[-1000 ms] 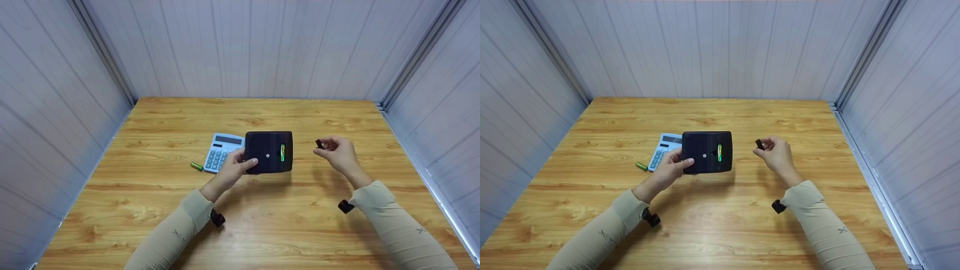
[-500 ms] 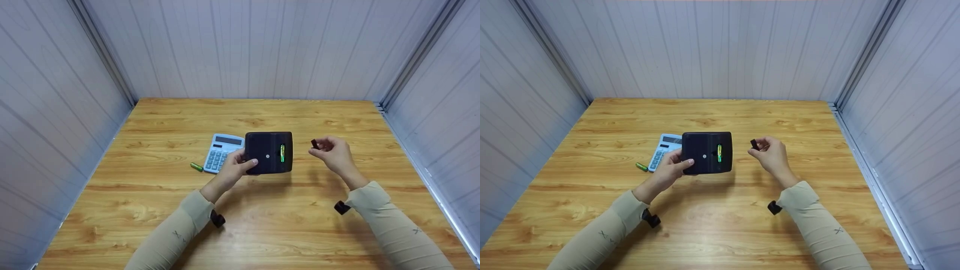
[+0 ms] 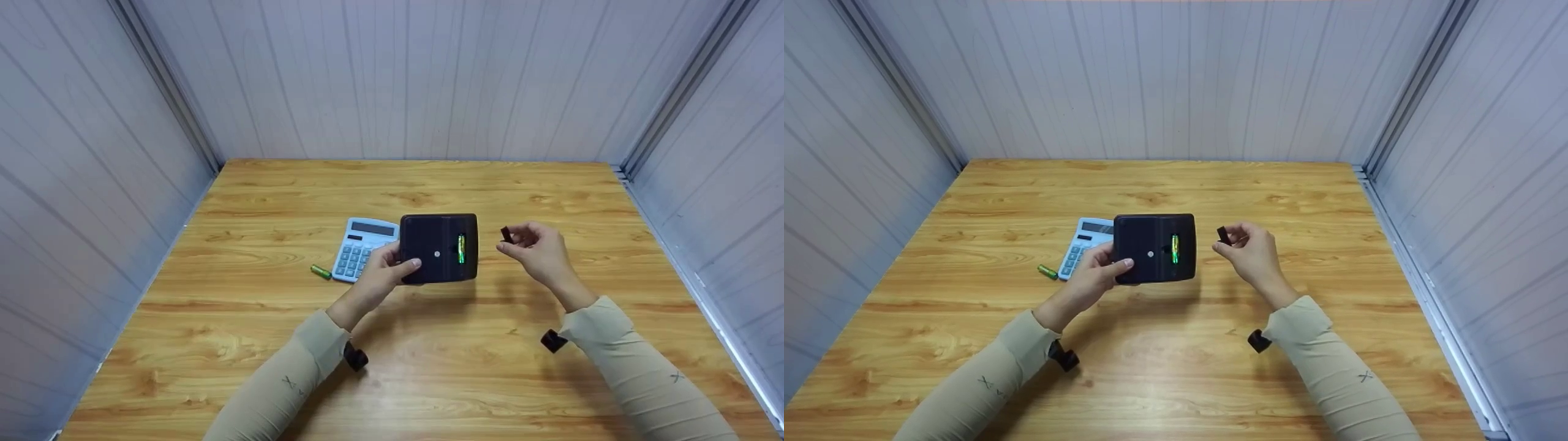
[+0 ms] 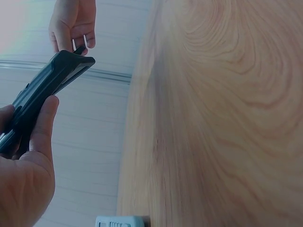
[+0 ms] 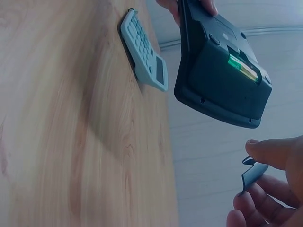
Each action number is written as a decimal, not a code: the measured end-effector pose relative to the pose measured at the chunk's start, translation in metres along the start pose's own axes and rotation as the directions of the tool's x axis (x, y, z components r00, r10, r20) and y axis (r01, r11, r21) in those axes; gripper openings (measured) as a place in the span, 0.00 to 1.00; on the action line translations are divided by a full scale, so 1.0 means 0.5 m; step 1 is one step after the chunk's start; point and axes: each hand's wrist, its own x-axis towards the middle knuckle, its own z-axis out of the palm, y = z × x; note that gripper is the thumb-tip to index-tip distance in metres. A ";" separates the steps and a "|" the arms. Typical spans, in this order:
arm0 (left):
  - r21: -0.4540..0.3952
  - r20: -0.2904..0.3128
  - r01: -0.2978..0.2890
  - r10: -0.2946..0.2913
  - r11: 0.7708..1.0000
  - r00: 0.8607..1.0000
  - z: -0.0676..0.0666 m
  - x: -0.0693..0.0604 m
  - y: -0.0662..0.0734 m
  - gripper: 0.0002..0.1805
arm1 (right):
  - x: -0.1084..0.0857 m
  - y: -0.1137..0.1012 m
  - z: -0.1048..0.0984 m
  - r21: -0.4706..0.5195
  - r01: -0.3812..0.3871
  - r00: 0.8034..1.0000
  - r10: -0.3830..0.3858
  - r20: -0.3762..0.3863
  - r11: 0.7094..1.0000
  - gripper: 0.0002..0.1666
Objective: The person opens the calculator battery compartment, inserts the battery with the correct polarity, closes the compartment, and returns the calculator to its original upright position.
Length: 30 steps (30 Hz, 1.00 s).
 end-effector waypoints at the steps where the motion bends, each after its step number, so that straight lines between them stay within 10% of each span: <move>1: 0.002 0.001 0.000 0.000 1.000 1.000 0.000 0.000 0.000 0.23 | 0.000 -0.001 0.001 0.004 0.001 1.000 -0.001 0.002 1.000 0.22; 30: -0.002 -0.026 -0.009 0.009 1.000 1.000 0.000 0.002 -0.005 0.22 | -0.004 -0.028 0.038 0.110 0.044 0.999 -0.045 0.010 0.993 0.20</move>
